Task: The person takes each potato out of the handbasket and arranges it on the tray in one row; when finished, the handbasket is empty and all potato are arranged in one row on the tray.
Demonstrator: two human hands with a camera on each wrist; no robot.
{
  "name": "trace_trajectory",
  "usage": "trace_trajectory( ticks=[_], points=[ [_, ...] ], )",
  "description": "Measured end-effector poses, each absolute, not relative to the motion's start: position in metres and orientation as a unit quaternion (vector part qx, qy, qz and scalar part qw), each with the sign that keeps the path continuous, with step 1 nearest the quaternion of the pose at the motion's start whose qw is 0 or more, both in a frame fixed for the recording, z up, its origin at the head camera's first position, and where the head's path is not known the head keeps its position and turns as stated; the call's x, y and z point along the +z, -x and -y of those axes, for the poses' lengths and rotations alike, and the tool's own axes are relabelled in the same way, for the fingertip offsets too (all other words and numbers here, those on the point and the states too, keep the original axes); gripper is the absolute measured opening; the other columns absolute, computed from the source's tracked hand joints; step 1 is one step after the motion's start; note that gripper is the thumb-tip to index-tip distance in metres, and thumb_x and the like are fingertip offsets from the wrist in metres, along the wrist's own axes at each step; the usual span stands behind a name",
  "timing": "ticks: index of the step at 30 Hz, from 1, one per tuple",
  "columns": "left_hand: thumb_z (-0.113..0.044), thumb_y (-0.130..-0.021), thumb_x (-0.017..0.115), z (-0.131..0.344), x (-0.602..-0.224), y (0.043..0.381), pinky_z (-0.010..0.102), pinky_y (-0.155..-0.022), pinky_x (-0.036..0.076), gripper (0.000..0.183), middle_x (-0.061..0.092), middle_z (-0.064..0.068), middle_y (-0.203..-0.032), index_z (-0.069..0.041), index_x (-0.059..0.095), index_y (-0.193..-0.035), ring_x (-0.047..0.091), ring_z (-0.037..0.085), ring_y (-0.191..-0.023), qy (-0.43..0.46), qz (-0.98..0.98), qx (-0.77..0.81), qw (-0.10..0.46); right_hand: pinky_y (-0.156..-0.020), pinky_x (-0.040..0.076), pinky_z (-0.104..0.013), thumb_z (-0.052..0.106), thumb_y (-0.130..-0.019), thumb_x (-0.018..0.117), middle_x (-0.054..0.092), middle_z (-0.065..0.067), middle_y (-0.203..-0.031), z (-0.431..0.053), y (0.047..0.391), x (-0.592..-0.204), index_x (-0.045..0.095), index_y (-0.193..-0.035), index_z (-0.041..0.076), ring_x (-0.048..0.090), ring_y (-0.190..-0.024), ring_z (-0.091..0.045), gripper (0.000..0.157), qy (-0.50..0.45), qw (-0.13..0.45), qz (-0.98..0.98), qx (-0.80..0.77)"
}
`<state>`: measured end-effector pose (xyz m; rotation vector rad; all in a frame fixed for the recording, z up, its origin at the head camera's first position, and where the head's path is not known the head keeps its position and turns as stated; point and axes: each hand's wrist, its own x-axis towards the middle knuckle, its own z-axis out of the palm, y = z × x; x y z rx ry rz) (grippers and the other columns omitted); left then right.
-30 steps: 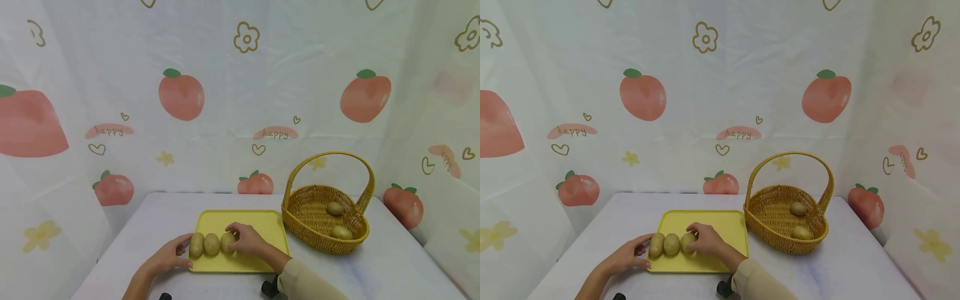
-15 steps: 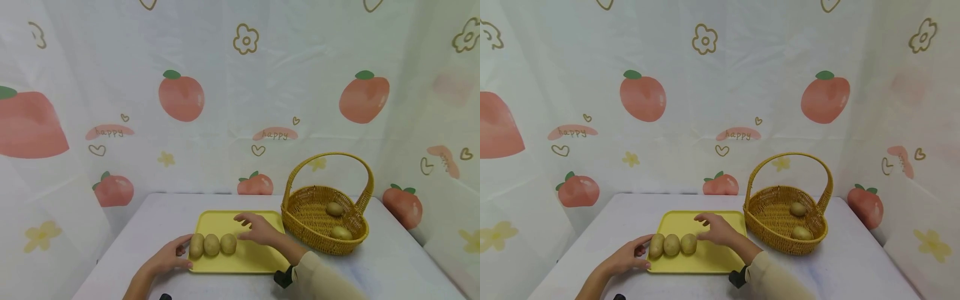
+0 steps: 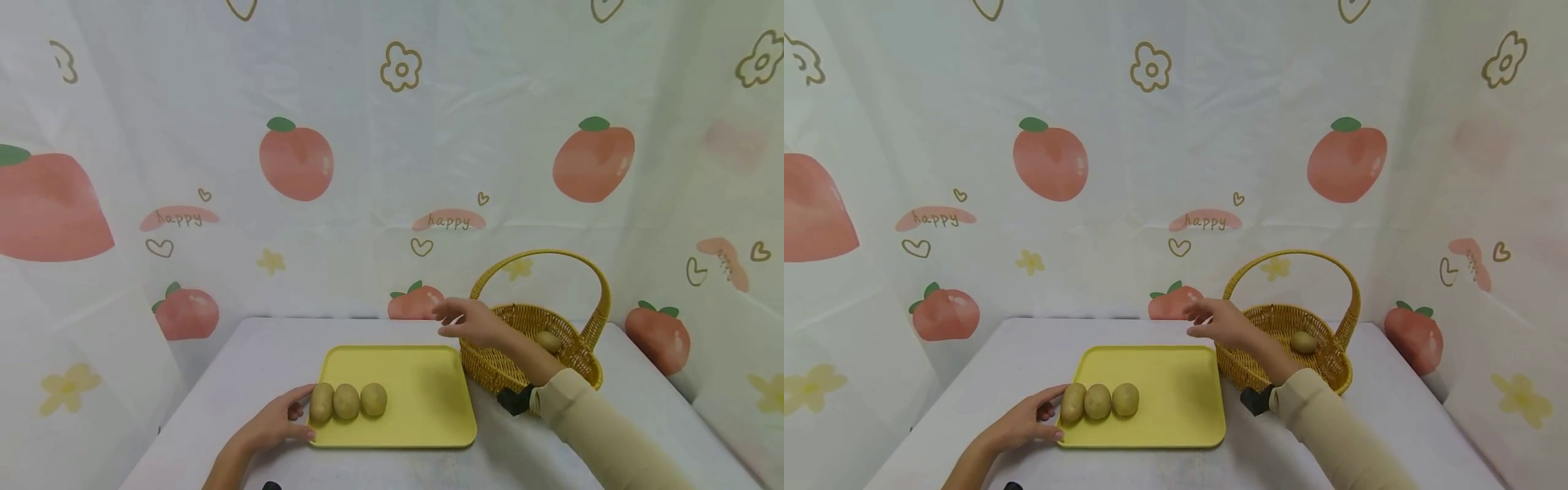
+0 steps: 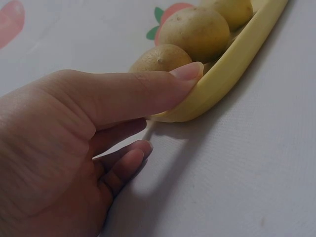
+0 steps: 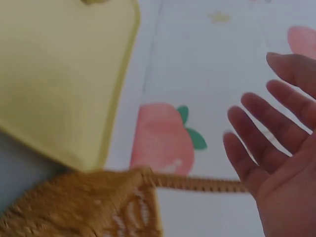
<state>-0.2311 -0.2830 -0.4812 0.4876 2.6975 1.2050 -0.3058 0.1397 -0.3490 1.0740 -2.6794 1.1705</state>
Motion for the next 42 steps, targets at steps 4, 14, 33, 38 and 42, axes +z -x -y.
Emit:
trace_trajectory(
  ticks=[4,14,33,38,42],
  points=[
    [-0.024,-0.068,0.086,0.283,-0.481,0.231,0.030,-0.073,0.040,0.085,0.052,0.004,-0.094,0.000,0.047,-0.140,0.046,0.019,-0.086,-0.166,-0.898,0.401,0.070,-0.079,0.051,-0.036,0.013,-0.091,0.067,0.066,-0.007,-0.105,-0.161,0.307,-0.336,0.065,-0.116,0.005,0.063,-0.096,-0.025,0.027,-0.344,-0.025,0.857,0.383],
    [-0.025,-0.069,0.086,0.284,-0.483,0.233,0.029,-0.073,0.040,0.085,0.053,0.003,-0.096,0.000,0.047,-0.140,0.047,0.018,-0.086,-0.174,-0.899,0.397,0.064,-0.082,0.049,-0.038,0.015,-0.093,0.064,0.067,-0.010,-0.101,-0.206,0.319,-0.339,0.066,-0.109,-0.004,0.062,-0.095,-0.022,0.024,-0.323,-0.088,0.877,0.345],
    [-0.025,-0.070,0.085,0.282,-0.480,0.231,0.029,-0.076,0.041,0.083,0.053,0.003,-0.100,-0.001,0.048,-0.141,0.047,0.017,-0.087,-0.183,-0.898,0.395,0.062,-0.091,0.041,-0.057,0.018,-0.095,0.061,0.054,-0.030,-0.123,-0.278,0.340,-0.387,0.054,-0.126,-0.010,0.050,-0.114,-0.048,0.043,-0.156,-0.056,0.928,0.335],
    [-0.025,-0.070,0.085,0.282,-0.480,0.231,0.029,-0.075,0.040,0.083,0.052,0.003,-0.098,-0.001,0.047,-0.141,0.047,0.016,-0.087,-0.184,-0.898,0.396,0.062,-0.090,0.041,-0.057,0.021,-0.093,0.063,0.055,-0.031,-0.122,-0.291,0.343,-0.398,0.057,-0.123,-0.010,0.050,-0.113,-0.050,0.044,-0.127,-0.055,0.948,0.287],
    [-0.025,-0.070,0.085,0.282,-0.480,0.231,0.029,-0.076,0.041,0.084,0.053,0.003,-0.099,-0.001,0.047,-0.141,0.047,0.016,-0.087,-0.183,-0.899,0.394,0.061,-0.090,0.041,-0.057,0.021,-0.092,0.064,0.054,-0.031,-0.124,-0.298,0.346,-0.403,0.058,-0.123,-0.009,0.049,-0.114,-0.051,0.044,-0.123,-0.071,0.951,0.276]
  ],
)
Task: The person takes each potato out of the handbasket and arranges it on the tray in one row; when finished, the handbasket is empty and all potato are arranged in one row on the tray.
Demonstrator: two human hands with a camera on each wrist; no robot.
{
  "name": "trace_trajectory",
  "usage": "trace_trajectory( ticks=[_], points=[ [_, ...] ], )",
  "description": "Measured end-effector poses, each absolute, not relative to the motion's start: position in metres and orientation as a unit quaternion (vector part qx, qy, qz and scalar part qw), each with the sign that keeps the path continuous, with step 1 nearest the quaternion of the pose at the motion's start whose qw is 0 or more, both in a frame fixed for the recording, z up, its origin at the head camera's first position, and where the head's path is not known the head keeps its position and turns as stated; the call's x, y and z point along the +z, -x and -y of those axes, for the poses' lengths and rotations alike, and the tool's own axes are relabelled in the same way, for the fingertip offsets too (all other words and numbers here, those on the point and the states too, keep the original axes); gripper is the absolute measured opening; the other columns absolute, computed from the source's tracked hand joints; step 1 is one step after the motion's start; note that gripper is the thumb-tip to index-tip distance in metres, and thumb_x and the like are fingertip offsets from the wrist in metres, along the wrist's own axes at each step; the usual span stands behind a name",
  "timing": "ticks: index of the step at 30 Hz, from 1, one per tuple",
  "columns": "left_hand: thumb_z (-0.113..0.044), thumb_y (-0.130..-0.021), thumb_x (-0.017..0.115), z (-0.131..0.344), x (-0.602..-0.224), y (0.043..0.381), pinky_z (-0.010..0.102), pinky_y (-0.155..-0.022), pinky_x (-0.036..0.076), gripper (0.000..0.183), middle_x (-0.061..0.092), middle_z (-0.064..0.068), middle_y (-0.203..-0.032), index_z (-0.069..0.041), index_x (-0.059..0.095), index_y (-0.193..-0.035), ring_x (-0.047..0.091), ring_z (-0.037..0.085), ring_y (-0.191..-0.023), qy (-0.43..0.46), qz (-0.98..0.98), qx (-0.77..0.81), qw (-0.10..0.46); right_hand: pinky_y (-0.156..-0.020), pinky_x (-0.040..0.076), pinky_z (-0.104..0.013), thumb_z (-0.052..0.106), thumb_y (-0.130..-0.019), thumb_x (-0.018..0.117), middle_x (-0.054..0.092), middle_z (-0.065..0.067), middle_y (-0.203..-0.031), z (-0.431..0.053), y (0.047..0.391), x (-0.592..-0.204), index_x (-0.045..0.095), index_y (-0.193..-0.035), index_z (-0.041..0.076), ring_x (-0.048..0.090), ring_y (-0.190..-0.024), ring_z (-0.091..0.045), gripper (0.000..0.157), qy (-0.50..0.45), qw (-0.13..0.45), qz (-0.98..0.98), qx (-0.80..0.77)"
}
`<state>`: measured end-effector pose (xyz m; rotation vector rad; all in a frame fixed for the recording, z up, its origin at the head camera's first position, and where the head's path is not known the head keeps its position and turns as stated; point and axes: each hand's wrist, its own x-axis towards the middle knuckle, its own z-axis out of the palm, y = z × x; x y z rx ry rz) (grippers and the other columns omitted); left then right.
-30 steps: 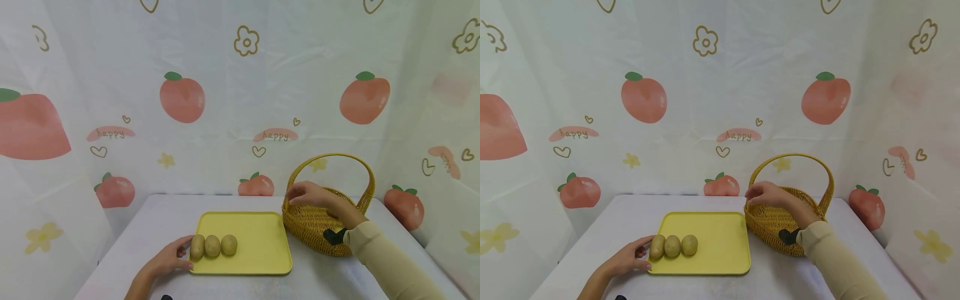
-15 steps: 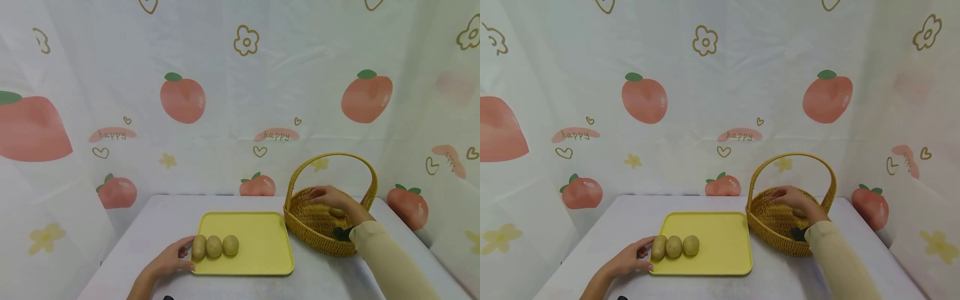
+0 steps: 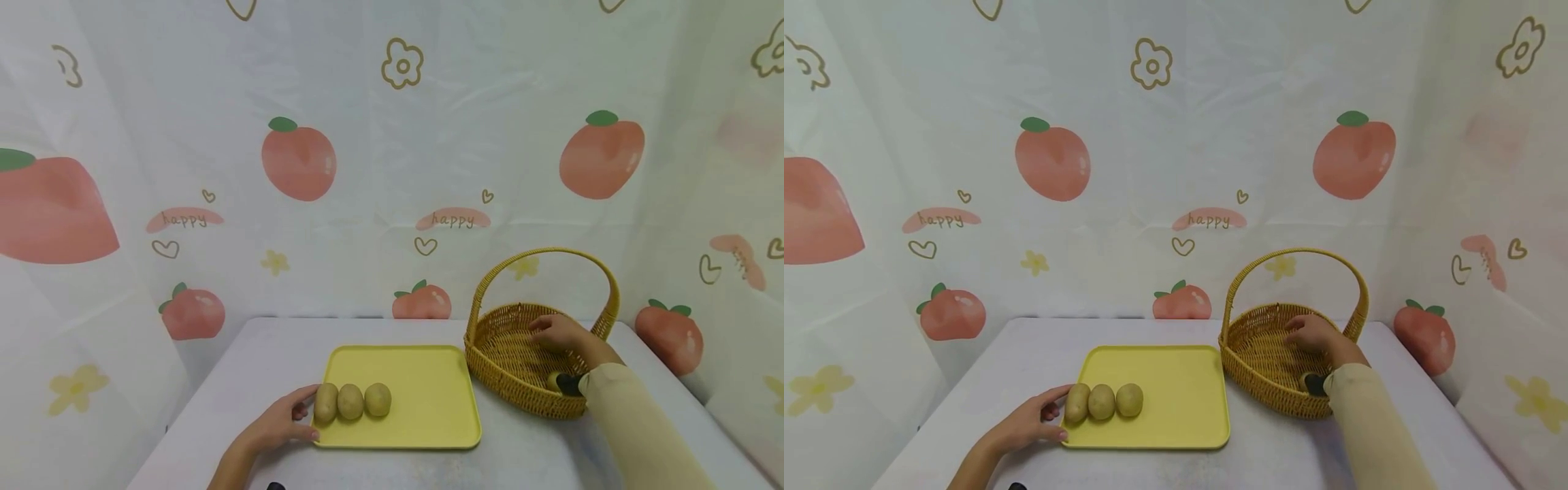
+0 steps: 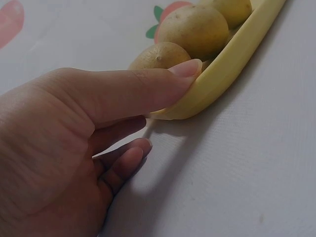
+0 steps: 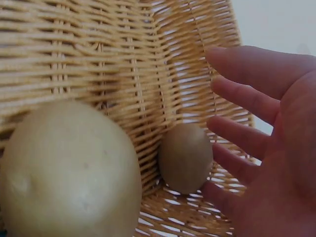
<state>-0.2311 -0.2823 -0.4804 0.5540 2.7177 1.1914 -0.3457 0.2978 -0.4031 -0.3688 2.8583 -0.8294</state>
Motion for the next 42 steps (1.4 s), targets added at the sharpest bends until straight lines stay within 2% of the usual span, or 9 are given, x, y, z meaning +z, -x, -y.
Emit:
trace_trajectory(
  ticks=[12,17,20,23,30,32,42],
  points=[
    [-0.025,-0.069,0.085,0.282,-0.482,0.231,0.029,-0.075,0.041,0.085,0.054,0.002,-0.096,-0.001,0.047,-0.141,0.048,0.017,-0.086,-0.180,-0.897,0.400,0.056,-0.086,0.044,-0.054,0.014,-0.086,0.066,0.056,-0.031,-0.119,-0.299,0.344,-0.397,0.061,-0.120,-0.007,0.053,-0.109,-0.046,0.041,0.128,0.123,-0.955,-0.238],
    [-0.024,-0.069,0.085,0.281,-0.482,0.229,0.029,-0.075,0.042,0.085,0.054,0.002,-0.096,-0.002,0.047,-0.141,0.048,0.017,-0.087,-0.178,-0.897,0.401,0.058,-0.076,0.046,-0.041,0.000,-0.078,0.064,0.060,-0.020,-0.108,-0.301,0.338,-0.398,0.066,-0.114,-0.005,0.053,-0.092,-0.030,0.036,0.143,0.168,-0.942,-0.252],
    [-0.024,-0.069,0.086,0.282,-0.481,0.229,0.029,-0.076,0.042,0.085,0.054,0.003,-0.096,-0.003,0.047,-0.141,0.048,0.017,-0.087,-0.176,-0.898,0.400,0.057,-0.071,0.045,-0.037,-0.002,-0.076,0.062,0.061,-0.013,-0.100,-0.301,0.337,-0.399,0.068,-0.107,-0.002,0.051,-0.084,-0.025,0.032,0.156,0.159,-0.945,-0.240],
    [-0.024,-0.068,0.086,0.281,-0.480,0.229,0.030,-0.076,0.042,0.085,0.054,0.003,-0.097,-0.003,0.048,-0.141,0.048,0.018,-0.087,-0.169,-0.900,0.398,0.057,-0.070,0.046,-0.038,0.000,-0.077,0.061,0.062,-0.013,-0.098,-0.300,0.336,-0.396,0.070,-0.105,-0.001,0.054,-0.083,-0.026,0.029,0.165,0.136,-0.952,-0.221],
    [-0.026,-0.069,0.086,0.280,-0.479,0.231,0.031,-0.077,0.042,0.085,0.055,0.002,-0.100,-0.003,0.048,-0.141,0.049,0.019,-0.088,-0.168,-0.905,0.387,0.057,-0.067,0.051,-0.044,0.001,-0.090,0.055,0.060,-0.022,-0.108,-0.293,0.335,-0.389,0.064,-0.115,-0.008,0.057,-0.087,-0.029,0.029,0.163,0.143,-0.923,-0.319],
    [-0.026,-0.069,0.086,0.280,-0.479,0.232,0.031,-0.076,0.042,0.085,0.054,0.002,-0.098,-0.002,0.048,-0.141,0.049,0.018,-0.087,-0.171,-0.906,0.383,0.057,-0.068,0.051,-0.044,0.003,-0.089,0.056,0.059,-0.020,-0.109,-0.289,0.335,-0.387,0.062,-0.119,-0.008,0.056,-0.086,-0.027,0.031,0.165,0.146,-0.911,-0.350],
    [-0.027,-0.069,0.086,0.281,-0.481,0.231,0.029,-0.075,0.042,0.085,0.054,0.002,-0.097,-0.001,0.048,-0.141,0.049,0.018,-0.086,-0.173,-0.905,0.386,0.058,-0.072,0.050,-0.045,0.007,-0.081,0.074,0.054,-0.022,-0.114,-0.259,0.322,-0.376,0.054,-0.126,-0.005,0.057,-0.085,-0.024,0.051,0.227,0.098,-0.889,-0.385]
  ],
)
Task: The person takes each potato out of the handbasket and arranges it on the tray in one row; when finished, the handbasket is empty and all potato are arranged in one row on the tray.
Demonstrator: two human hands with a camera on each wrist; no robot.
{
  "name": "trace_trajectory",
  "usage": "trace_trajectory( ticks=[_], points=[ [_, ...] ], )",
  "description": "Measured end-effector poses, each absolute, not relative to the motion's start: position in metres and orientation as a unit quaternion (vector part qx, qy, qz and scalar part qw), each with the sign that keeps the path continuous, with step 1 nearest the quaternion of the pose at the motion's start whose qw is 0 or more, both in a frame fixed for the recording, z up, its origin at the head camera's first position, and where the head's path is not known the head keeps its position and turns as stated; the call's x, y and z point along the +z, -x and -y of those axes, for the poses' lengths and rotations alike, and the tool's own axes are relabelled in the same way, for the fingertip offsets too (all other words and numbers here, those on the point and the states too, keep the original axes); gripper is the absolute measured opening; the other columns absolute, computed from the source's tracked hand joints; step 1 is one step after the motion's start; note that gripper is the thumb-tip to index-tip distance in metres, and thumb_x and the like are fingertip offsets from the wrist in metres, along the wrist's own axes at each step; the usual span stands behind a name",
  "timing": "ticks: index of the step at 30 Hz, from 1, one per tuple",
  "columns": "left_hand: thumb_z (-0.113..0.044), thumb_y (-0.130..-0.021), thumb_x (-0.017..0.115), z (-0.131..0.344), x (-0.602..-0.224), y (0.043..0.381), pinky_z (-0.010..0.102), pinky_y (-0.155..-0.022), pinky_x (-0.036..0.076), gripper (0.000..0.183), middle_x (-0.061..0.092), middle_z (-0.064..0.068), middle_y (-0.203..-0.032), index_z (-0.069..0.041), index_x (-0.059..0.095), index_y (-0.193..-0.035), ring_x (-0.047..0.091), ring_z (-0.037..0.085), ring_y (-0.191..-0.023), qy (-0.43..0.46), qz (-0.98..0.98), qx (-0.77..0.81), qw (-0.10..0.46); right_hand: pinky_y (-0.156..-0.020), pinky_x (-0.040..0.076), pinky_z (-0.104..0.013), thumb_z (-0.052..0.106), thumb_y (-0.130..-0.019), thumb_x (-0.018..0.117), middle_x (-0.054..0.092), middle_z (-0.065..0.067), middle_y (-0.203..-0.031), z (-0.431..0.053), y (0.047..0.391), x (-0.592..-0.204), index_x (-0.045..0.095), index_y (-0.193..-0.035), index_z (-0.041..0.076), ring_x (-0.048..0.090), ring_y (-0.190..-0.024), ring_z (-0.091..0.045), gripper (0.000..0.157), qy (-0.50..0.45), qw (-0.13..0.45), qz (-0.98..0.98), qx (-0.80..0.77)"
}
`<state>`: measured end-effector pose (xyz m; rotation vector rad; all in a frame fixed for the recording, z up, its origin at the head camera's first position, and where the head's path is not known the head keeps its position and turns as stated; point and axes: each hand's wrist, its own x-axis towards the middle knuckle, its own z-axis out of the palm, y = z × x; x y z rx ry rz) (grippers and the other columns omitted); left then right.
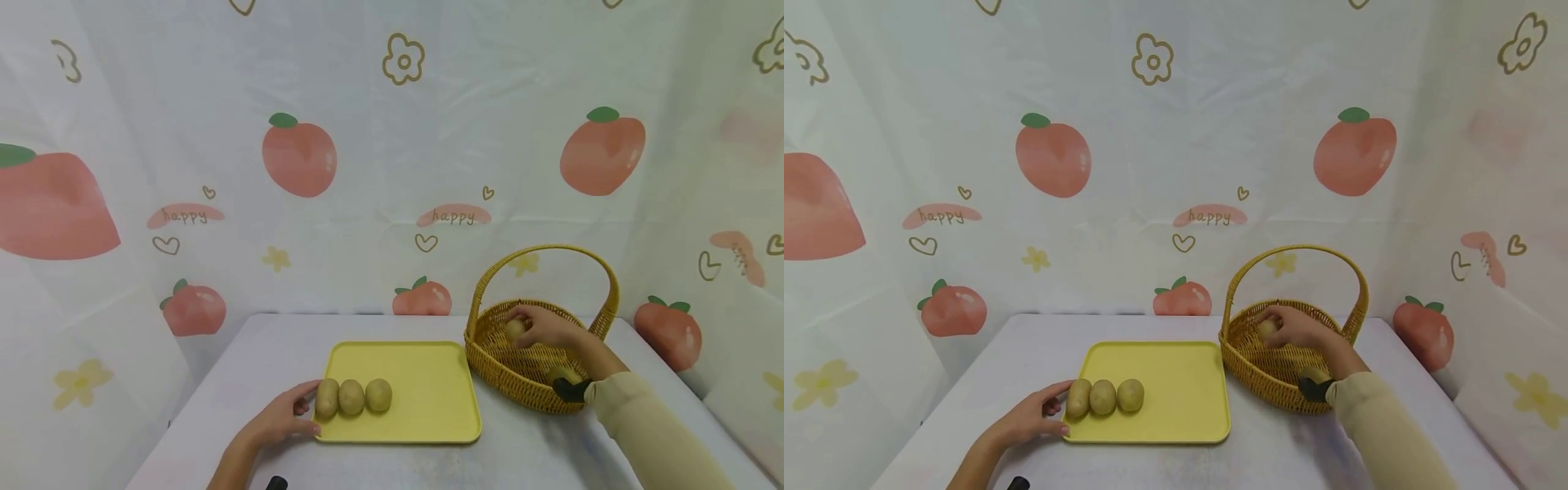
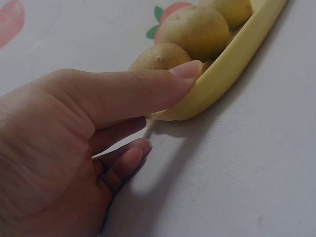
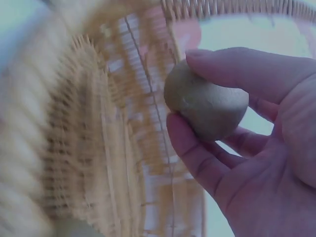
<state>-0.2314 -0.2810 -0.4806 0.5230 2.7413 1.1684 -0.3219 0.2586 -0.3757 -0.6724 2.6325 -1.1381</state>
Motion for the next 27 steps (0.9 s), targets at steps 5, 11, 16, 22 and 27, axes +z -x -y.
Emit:
trace_trajectory(
  ticks=[5,11,16,22,27],
  points=[
    [-0.028,-0.070,0.086,0.281,-0.482,0.232,0.029,-0.075,0.042,0.085,0.054,0.001,-0.097,-0.001,0.048,-0.141,0.048,0.016,-0.085,-0.175,-0.905,0.383,0.058,-0.070,0.049,-0.037,0.008,-0.080,0.077,0.056,-0.015,-0.112,-0.243,0.310,-0.377,0.057,-0.124,-0.001,0.057,-0.086,-0.022,0.049,0.248,0.069,-0.893,-0.369],
    [-0.028,-0.069,0.086,0.281,-0.481,0.232,0.028,-0.074,0.041,0.085,0.053,0.001,-0.095,-0.001,0.048,-0.140,0.048,0.014,-0.085,-0.177,-0.904,0.386,0.055,-0.066,0.048,-0.035,0.011,-0.076,0.079,0.058,-0.009,-0.108,-0.220,0.292,-0.375,0.061,-0.119,0.005,0.055,-0.084,-0.021,0.047,0.284,0.021,-0.894,-0.345],
    [-0.028,-0.069,0.086,0.282,-0.481,0.231,0.028,-0.075,0.041,0.085,0.053,0.001,-0.094,-0.002,0.048,-0.141,0.048,0.014,-0.085,-0.176,-0.904,0.386,0.053,-0.069,0.048,-0.034,0.009,-0.075,0.078,0.059,-0.007,-0.110,-0.194,0.279,-0.379,0.063,-0.115,0.007,0.055,-0.088,-0.020,0.043,0.317,-0.012,-0.889,-0.330],
    [-0.025,-0.069,0.086,0.281,-0.481,0.230,0.030,-0.076,0.042,0.085,0.054,0.002,-0.100,-0.001,0.048,-0.140,0.049,0.018,-0.087,-0.170,-0.903,0.390,0.056,-0.076,0.047,-0.033,0.008,-0.074,0.079,0.061,-0.002,-0.112,-0.165,0.274,-0.398,0.064,-0.113,0.012,0.055,-0.095,-0.018,0.043,0.357,-0.023,-0.883,-0.303],
    [-0.025,-0.068,0.086,0.281,-0.480,0.230,0.031,-0.076,0.042,0.085,0.055,0.003,-0.099,-0.002,0.048,-0.140,0.049,0.019,-0.088,-0.164,-0.903,0.392,0.059,-0.073,0.046,-0.030,0.006,-0.073,0.078,0.056,0.002,-0.106,-0.140,0.273,-0.417,0.065,-0.112,0.011,0.052,-0.088,-0.015,0.042,0.374,-0.002,-0.880,-0.293]
  ],
)
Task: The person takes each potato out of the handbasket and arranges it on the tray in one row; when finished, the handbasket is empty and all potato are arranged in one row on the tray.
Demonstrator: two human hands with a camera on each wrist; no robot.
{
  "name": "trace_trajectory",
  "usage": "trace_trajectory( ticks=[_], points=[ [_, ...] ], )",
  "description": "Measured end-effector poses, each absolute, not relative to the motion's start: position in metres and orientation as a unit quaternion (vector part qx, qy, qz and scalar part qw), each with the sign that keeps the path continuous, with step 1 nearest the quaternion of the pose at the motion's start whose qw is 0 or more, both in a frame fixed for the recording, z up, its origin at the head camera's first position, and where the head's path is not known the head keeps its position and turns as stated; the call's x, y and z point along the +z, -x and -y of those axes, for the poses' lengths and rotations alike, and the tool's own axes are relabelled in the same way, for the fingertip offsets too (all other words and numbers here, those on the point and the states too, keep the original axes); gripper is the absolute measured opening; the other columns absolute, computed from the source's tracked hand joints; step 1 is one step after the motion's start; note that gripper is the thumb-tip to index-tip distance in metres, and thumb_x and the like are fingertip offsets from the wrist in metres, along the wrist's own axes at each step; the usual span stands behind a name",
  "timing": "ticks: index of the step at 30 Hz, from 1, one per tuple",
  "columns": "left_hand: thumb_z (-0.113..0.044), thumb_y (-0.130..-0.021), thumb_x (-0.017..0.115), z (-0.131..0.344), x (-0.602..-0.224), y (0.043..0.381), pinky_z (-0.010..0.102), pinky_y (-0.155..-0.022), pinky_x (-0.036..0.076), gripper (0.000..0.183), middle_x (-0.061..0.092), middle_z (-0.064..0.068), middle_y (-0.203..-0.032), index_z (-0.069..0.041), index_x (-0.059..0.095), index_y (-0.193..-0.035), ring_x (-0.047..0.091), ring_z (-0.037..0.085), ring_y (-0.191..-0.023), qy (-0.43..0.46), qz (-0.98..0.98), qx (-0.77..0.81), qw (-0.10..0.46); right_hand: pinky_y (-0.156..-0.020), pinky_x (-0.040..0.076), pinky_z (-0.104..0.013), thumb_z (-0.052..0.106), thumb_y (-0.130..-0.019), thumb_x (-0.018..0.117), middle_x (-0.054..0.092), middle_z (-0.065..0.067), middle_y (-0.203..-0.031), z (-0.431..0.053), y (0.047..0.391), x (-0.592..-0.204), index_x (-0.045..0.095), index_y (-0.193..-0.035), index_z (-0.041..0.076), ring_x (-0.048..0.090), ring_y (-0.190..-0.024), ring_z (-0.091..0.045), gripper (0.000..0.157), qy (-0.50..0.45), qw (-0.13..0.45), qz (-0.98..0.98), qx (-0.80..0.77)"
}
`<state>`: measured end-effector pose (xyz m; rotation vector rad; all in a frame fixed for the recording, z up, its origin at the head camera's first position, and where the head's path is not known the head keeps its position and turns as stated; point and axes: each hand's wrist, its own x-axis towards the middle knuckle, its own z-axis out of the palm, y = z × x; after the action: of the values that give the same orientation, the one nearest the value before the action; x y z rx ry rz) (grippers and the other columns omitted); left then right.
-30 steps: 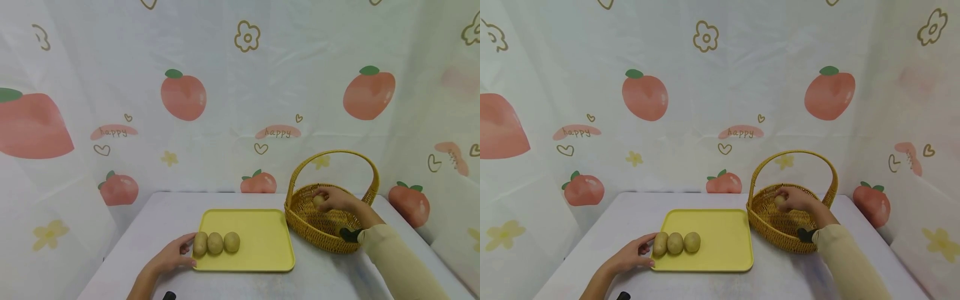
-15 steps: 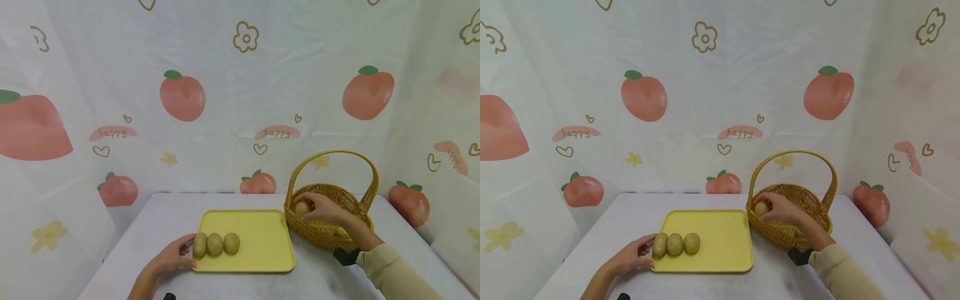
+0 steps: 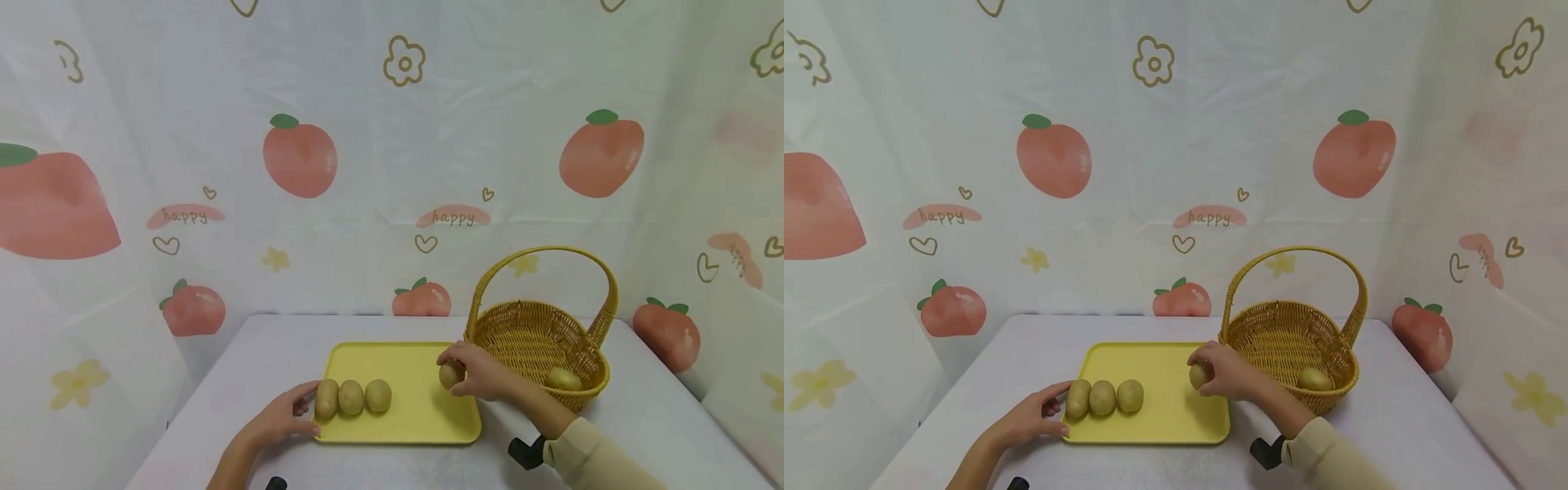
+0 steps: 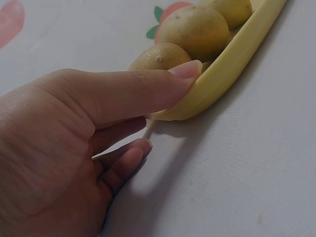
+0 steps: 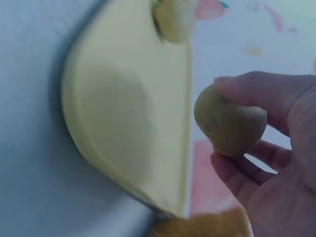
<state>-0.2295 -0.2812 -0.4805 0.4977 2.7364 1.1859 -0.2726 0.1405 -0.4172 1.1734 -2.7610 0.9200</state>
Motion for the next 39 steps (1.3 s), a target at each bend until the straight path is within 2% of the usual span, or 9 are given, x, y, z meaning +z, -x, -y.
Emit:
trace_trajectory(
  ticks=[5,11,19,24,32,39],
  points=[
    [-0.026,-0.068,0.087,0.282,-0.481,0.230,0.031,-0.076,0.042,0.085,0.054,0.002,-0.098,-0.002,0.048,-0.140,0.049,0.018,-0.087,-0.167,-0.904,0.390,0.058,-0.072,0.044,-0.027,0.008,-0.073,0.080,0.055,0.005,-0.101,-0.115,0.273,-0.434,0.065,-0.113,0.007,0.050,-0.084,-0.010,0.043,-0.393,-0.030,0.866,0.308],
    [-0.026,-0.069,0.086,0.281,-0.482,0.231,0.031,-0.076,0.042,0.085,0.055,0.003,-0.099,-0.002,0.048,-0.141,0.049,0.019,-0.088,-0.167,-0.903,0.392,0.060,-0.075,0.043,-0.026,0.011,-0.069,0.082,0.059,0.008,-0.098,-0.090,0.276,-0.448,0.066,-0.112,0.009,0.050,-0.084,-0.007,0.045,-0.418,-0.033,0.857,0.301],
    [-0.026,-0.069,0.086,0.280,-0.480,0.230,0.033,-0.077,0.043,0.085,0.055,0.003,-0.100,-0.001,0.048,-0.141,0.049,0.020,-0.089,-0.164,-0.904,0.390,0.062,-0.076,0.044,-0.025,0.010,-0.068,0.079,0.063,0.005,-0.101,-0.072,0.282,-0.457,0.064,-0.113,0.008,0.053,-0.085,-0.008,0.047,-0.432,-0.028,0.848,0.307],
    [-0.026,-0.068,0.086,0.280,-0.479,0.229,0.034,-0.077,0.043,0.086,0.055,0.003,-0.102,-0.001,0.048,-0.141,0.049,0.020,-0.090,-0.159,-0.904,0.391,0.064,-0.079,0.046,-0.027,0.008,-0.072,0.077,0.061,0.005,-0.105,-0.068,0.285,-0.458,0.064,-0.116,0.009,0.054,-0.089,-0.008,0.046,-0.408,-0.057,0.850,0.330],
    [-0.026,-0.069,0.086,0.281,-0.480,0.231,0.031,-0.077,0.043,0.086,0.055,0.003,-0.100,-0.001,0.047,-0.141,0.049,0.020,-0.089,-0.166,-0.904,0.390,0.061,-0.085,0.048,-0.035,0.012,-0.079,0.077,0.060,-0.005,-0.120,-0.074,0.282,-0.454,0.060,-0.124,0.004,0.059,-0.103,-0.020,0.048,-0.393,-0.067,0.850,0.346],
    [-0.026,-0.069,0.086,0.281,-0.479,0.230,0.032,-0.076,0.042,0.085,0.054,0.003,-0.098,-0.001,0.047,-0.141,0.049,0.020,-0.088,-0.165,-0.903,0.393,0.064,-0.086,0.047,-0.048,0.013,-0.083,0.075,0.060,-0.015,-0.122,-0.092,0.281,-0.440,0.058,-0.124,0.000,0.058,-0.104,-0.034,0.046,-0.404,-0.046,0.846,0.344]
  ],
)
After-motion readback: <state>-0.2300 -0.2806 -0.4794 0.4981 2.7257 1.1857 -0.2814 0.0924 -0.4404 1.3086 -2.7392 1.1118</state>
